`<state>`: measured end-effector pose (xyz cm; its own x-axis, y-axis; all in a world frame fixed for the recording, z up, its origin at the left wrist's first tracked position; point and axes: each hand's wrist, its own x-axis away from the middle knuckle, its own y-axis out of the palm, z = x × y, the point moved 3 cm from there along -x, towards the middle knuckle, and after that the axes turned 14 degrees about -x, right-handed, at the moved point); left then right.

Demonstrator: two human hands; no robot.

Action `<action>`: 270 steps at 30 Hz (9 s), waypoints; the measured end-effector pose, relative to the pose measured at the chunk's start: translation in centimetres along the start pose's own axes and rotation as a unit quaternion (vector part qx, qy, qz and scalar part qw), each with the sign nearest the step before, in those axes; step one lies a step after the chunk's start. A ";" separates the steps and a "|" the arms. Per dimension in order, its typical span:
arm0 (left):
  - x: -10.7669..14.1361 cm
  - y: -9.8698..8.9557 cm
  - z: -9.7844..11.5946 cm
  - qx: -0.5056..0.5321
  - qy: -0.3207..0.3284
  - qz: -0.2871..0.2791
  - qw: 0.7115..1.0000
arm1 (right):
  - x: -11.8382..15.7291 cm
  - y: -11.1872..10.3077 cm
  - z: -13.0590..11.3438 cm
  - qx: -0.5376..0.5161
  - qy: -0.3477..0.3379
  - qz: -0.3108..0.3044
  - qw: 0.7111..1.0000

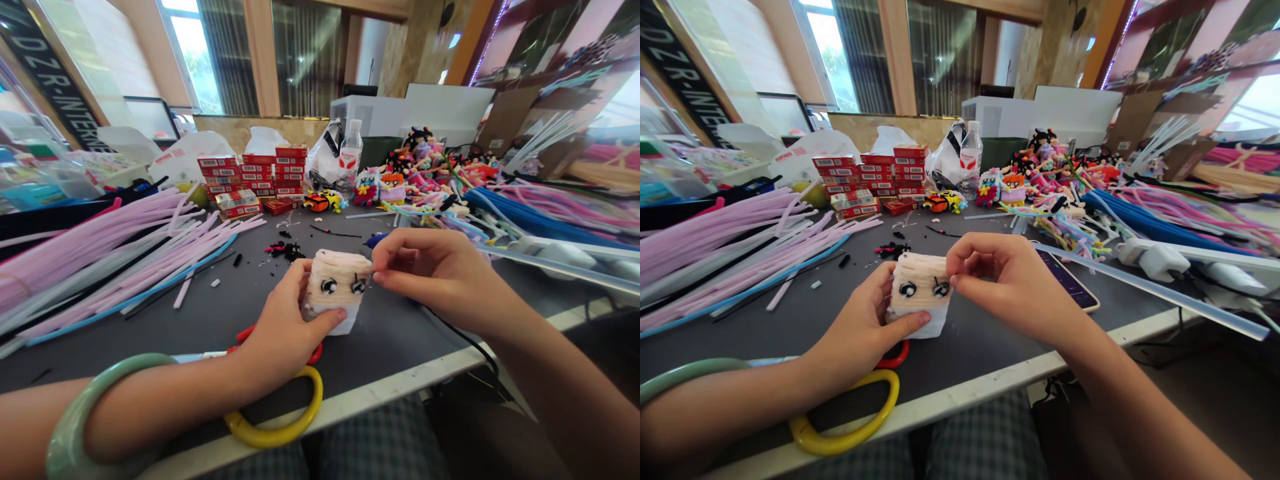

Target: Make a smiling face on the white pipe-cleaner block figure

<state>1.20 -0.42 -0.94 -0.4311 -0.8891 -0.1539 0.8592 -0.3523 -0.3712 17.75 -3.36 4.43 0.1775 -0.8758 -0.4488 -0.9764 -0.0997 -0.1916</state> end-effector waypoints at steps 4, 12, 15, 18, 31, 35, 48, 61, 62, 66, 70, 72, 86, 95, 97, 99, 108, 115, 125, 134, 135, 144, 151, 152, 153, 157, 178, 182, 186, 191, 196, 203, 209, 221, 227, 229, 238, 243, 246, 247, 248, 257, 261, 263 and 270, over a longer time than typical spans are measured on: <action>0.0 -0.1 0.1 -0.003 0.001 -0.002 1.000 | 0.0 0.1 0.0 -0.011 0.018 0.001 1.000; 0.0 -0.1 0.1 -0.009 -0.009 0.003 1.000 | 0.0 -0.2 -0.2 -0.001 0.009 0.003 1.000; 0.1 -0.1 0.1 -0.007 -0.008 -0.002 1.000 | -0.1 -0.4 -0.3 0.032 0.002 0.000 0.999; 0.1 -0.1 0.1 -0.004 -0.006 -0.003 1.000 | -0.1 -0.5 -0.3 0.030 -0.002 -0.005 1.000; 0.0 -0.1 0.0 -0.007 -0.009 0.001 1.000 | -0.1 -0.1 -0.3 0.000 0.016 -0.016 1.000; 0.0 -0.1 0.1 -0.008 -0.011 0.004 1.000 | 0.0 0.1 -0.2 -0.005 0.019 -0.020 1.000; 0.0 -0.1 0.1 -0.016 -0.007 0.001 1.000 | 0.2 0.2 0.4 0.050 0.008 -0.021 0.998; 0.0 -0.1 -0.1 -0.019 -0.005 0.002 1.000 | 0.2 0.1 0.3 0.070 0.009 -0.022 0.997; 0.0 -0.1 -0.1 -0.020 -0.006 0.002 1.000 | 0.1 0.1 0.3 0.069 0.010 -0.022 0.997; 0.0 -0.1 0.0 -0.020 -0.005 0.002 1.000 | 0.0 0.1 0.1 0.072 0.005 -0.021 0.997; 0.0 -0.1 0.1 -0.013 -0.005 0.003 1.000 | 0.2 0.1 0.0 0.083 0.002 -0.023 0.996; 0.0 -0.1 0.0 -0.011 -0.006 0.002 1.000 | 0.2 0.1 -0.1 0.086 -0.001 -0.023 0.996; 0.0 -0.1 0.0 -0.006 0.007 -0.001 1.000 | 0.4 0.5 -0.7 0.208 -0.050 -0.028 0.976; -0.1 -0.1 0.2 -0.009 0.008 0.001 1.000 | 0.8 1.0 -1.3 0.318 -0.130 0.006 0.939; -0.1 -0.1 0.2 -0.010 0.006 0.002 1.000 | 0.8 1.1 -1.3 0.335 -0.147 0.007 0.931; -0.1 -0.1 0.1 -0.009 0.003 0.003 1.000 | 0.9 1.2 -1.4 0.347 -0.163 0.007 0.923; -0.1 0.0 0.0 -0.008 0.011 0.002 1.000 | 1.2 1.4 -1.6 0.375 -0.211 0.015 0.902; -0.1 0.0 0.1 -0.011 0.009 0.000 1.000 | 1.0 1.6 -1.4 0.387 -0.208 0.016 0.898; -0.1 -0.1 0.2 -0.028 0.000 0.010 1.000 | 1.1 1.5 -1.5 0.377 -0.179 0.024 0.908; -0.1 -0.2 0.4 -0.023 -0.017 0.005 1.000 | 0.5 -0.5 -1.1 0.159 -0.069 0.079 0.982; -0.1 -0.2 0.4 -0.024 -0.018 0.006 1.000 | 0.4 -0.6 -0.9 0.130 -0.062 0.081 0.986; -0.1 -0.2 0.2 -0.018 -0.025 0.002 1.000 | 0.1 -0.8 0.4 -0.024 0.015 0.079 0.996; -0.1 -0.2 0.3 -0.024 -0.021 0.007 0.999 | 0.1 -0.5 0.3 -0.020 0.002 0.059 0.998; -0.1 -0.2 0.3 -0.023 -0.021 0.006 0.999 | 0.1 -0.4 0.3 -0.026 0.001 0.059 0.998; 0.0 -0.2 0.3 -0.022 -0.021 0.005 1.000 | 0.1 -0.3 0.4 -0.030 -0.001 0.061 0.998; -0.1 -0.2 0.4 -0.023 -0.020 0.004 1.000 | 0.2 0.0 0.8 -0.045 -0.014 0.089 0.995; -0.1 -0.2 0.3 -0.028 -0.020 0.005 0.999 | 0.2 0.5 1.7 -0.072 -0.018 0.119 0.990; -0.1 -0.2 0.4 -0.030 -0.018 0.005 0.999 | 0.2 0.5 1.7 -0.075 -0.011 0.113 0.991; -0.1 -0.2 0.3 -0.029 -0.022 0.005 0.999 | 0.2 0.5 1.7 -0.078 -0.007 0.113 0.990; -0.1 -0.2 0.2 -0.026 -0.021 0.006 0.999 | 0.2 0.5 1.9 -0.090 -0.006 0.115 0.989; -0.2 -0.2 0.1 -0.021 -0.019 0.004 1.000 | 0.2 0.5 1.8 -0.079 -0.011 0.121 0.989; 0.0 -0.2 0.1 -0.020 -0.024 0.007 0.999 | 0.3 0.4 1.7 -0.060 -0.016 0.126 0.990; -0.1 -0.2 0.1 -0.018 -0.024 0.012 0.999 | 0.3 0.4 1.8 -0.055 -0.021 0.131 0.990; -0.2 -0.2 0.0 -0.027 -0.016 0.011 0.999 | 0.4 0.7 1.8 -0.035 -0.018 0.135 0.990; 0.0 -0.2 0.0 -0.023 -0.020 0.010 0.999 | 0.4 0.8 1.8 -0.032 -0.006 0.138 0.990; 0.0 -0.2 0.0 -0.021 -0.024 0.010 0.999 | 0.4 0.6 1.8 -0.029 0.000 0.141 0.990; -0.2 -0.2 0.1 -0.019 -0.025 0.007 0.999 | 0.3 -0.1 0.5 0.087 -0.030 0.104 0.990; 0.0 -0.2 0.2 -0.026 -0.030 0.007 0.999 | 0.3 -0.3 0.2 0.152 -0.059 0.058 0.985; -0.1 -0.2 0.4 -0.024 -0.029 0.011 0.999 | 0.4 -0.1 0.3 0.200 -0.078 0.044 0.976; -0.1 -0.2 0.4 -0.022 -0.029 0.011 0.999 | 0.4 -0.1 0.3 0.212 -0.082 0.043 0.973; -0.1 -0.1 0.4 -0.019 -0.030 0.011 0.999 | 0.4 0.0 0.4 0.219 -0.085 0.044 0.971; -0.1 -0.1 0.3 -0.017 -0.030 0.009 0.999 | 0.3 0.2 0.8 0.209 -0.103 0.042 0.972; -0.1 -0.1 0.4 -0.012 -0.036 0.003 0.999 | 0.3 -0.1 0.9 0.221 -0.117 0.025 0.968; -0.1 -0.1 0.4 -0.013 -0.040 0.004 0.999 | 0.4 -0.1 0.9 0.237 -0.134 0.016 0.962; -0.1 -0.2 0.5 -0.010 -0.047 0.014 0.999 | 0.8 0.5 1.1 0.300 -0.195 0.009 0.934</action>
<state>1.22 -0.43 -0.40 -0.3785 -0.9223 -0.0776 0.8645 -0.3223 -0.3857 17.54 -3.60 3.06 0.3074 -0.6241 -0.7184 -0.7556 0.2987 -0.5829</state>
